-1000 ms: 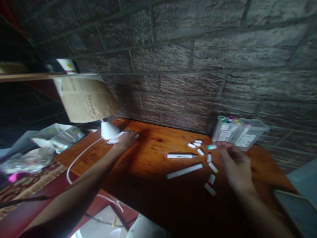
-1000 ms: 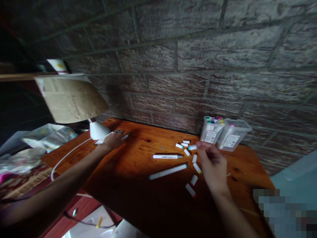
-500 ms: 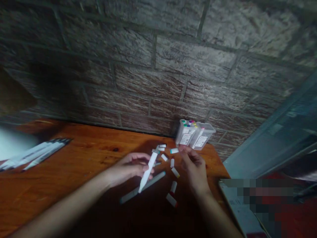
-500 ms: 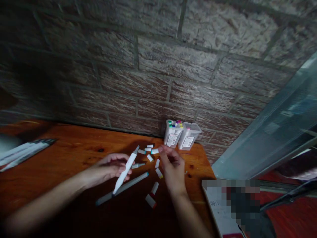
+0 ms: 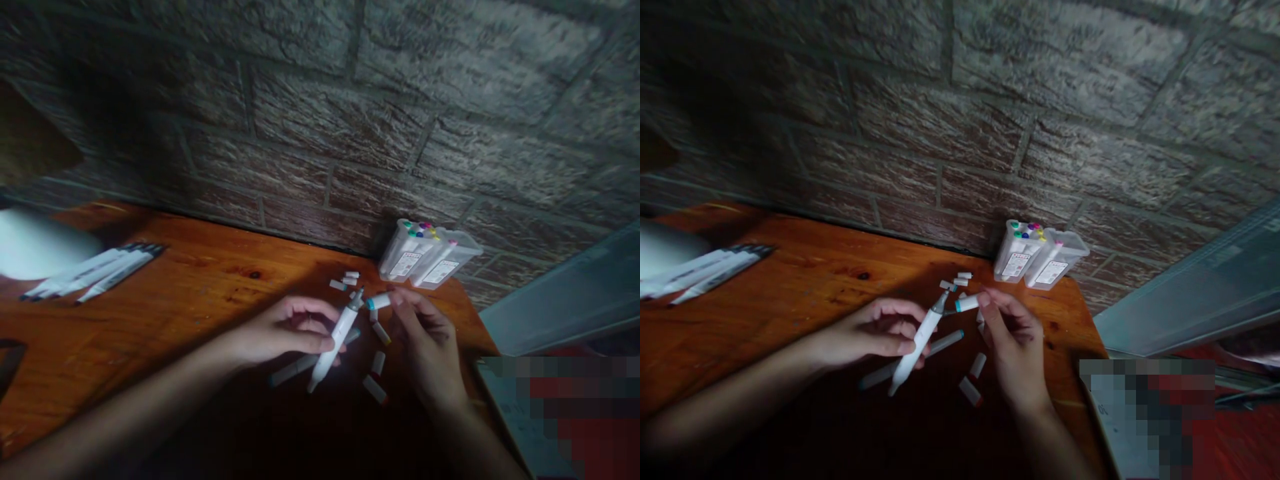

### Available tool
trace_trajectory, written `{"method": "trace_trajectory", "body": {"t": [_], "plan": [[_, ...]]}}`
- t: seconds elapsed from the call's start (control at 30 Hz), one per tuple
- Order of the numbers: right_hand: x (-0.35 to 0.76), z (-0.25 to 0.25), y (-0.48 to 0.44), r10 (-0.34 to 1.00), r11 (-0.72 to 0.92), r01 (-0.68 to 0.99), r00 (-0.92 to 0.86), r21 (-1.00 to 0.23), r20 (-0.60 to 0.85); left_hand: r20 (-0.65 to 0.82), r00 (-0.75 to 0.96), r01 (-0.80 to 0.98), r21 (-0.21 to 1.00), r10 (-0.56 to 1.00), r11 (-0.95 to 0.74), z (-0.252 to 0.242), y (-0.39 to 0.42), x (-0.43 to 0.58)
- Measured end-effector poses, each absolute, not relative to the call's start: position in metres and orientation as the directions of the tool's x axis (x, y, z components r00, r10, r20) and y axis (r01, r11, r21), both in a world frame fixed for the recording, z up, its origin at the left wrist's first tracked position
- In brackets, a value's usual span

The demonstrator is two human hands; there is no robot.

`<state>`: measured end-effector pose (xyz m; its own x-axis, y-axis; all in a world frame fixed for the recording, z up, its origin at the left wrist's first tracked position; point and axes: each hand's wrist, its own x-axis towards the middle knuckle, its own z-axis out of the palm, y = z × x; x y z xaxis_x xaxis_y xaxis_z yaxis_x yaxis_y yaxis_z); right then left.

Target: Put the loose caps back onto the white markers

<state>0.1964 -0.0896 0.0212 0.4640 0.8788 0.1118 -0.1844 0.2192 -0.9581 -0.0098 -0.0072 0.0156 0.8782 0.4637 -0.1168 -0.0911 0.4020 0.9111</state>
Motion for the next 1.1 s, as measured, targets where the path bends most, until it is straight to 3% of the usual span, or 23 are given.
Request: {"method": "trace_trajectory", "body": {"t": [0.33, 0.9, 1.1], "plan": [[0.200, 0.027, -0.087, 0.920, 0.252, -0.274, 0.364, -0.928, 0.142, -0.131, 0.870, -0.057, 0.931, 0.475, 0.361, 0.016, -0.009, -0.006], [0.201, 0.021, -0.084, 0.951, 0.054, -0.528, 0.285, -0.847, -0.117, -0.068, 0.899, -0.105, 0.926, 0.433, 0.363, 0.016, -0.006, -0.010], [0.207, 0.020, -0.082, 0.951, 0.069, -0.402, 0.302, -0.913, -0.061, -0.062, 0.891, -0.116, 0.927, 0.450, 0.357, 0.019, -0.007, -0.012]]}}
